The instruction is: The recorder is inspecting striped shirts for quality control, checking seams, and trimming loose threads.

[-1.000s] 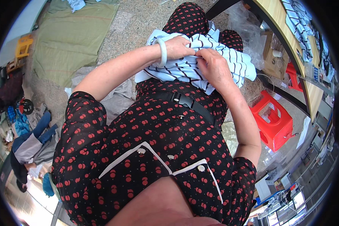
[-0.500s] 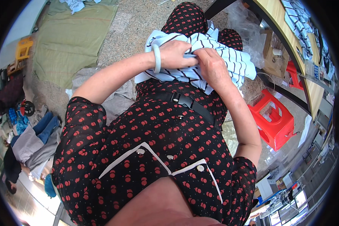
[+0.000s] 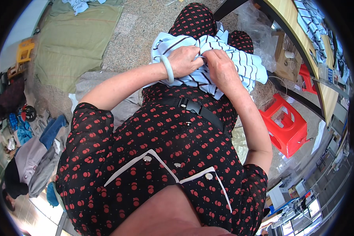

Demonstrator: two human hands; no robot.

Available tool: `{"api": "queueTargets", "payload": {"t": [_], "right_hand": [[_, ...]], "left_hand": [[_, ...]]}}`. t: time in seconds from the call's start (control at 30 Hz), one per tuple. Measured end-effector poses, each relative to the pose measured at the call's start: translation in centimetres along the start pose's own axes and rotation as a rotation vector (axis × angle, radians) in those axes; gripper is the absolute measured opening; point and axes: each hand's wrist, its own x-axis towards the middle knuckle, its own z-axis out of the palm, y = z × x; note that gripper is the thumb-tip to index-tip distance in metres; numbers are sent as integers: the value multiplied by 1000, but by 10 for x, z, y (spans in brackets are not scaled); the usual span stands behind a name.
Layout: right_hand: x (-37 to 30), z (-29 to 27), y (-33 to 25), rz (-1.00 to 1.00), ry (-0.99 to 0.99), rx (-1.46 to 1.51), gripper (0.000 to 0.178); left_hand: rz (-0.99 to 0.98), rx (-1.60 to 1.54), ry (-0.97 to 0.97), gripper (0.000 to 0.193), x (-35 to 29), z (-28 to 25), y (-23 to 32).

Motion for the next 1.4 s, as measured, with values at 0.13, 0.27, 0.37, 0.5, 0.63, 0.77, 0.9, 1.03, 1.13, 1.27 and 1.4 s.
{"api": "queueTargets", "payload": {"t": [0.13,0.27,0.37,0.5,0.63,0.77,0.9,1.03,1.13,1.27,1.4], "right_hand": [[-2,3,1,2,0,6,15],[-4,5,4,20,6,8,17],[-4,6,4,40,11,22,17],[-2,4,4,71,8,35,15],[-2,1,3,121,29,119,12],[-5,-2,2,149,5,141,12],[-6,-1,3,141,10,136,12],[-6,0,3,173,13,151,12],[-6,0,4,186,8,162,11],[-7,0,3,200,1,164,11],[-8,-1,2,235,-17,200,11]], "left_hand": [[-18,15,-2,23,-3,0,4],[12,62,1,21,-4,1,5],[21,60,29,20,-5,3,4],[10,-25,71,18,-5,5,1],[-98,-206,29,17,-6,7,-3],[4,-144,39,16,-8,9,-5],[36,-67,85,16,-9,10,-1],[13,-82,102,15,-9,10,2],[-29,-72,98,14,-10,12,2],[12,-100,149,13,-11,15,1],[69,-91,178,12,-11,15,0]]}}
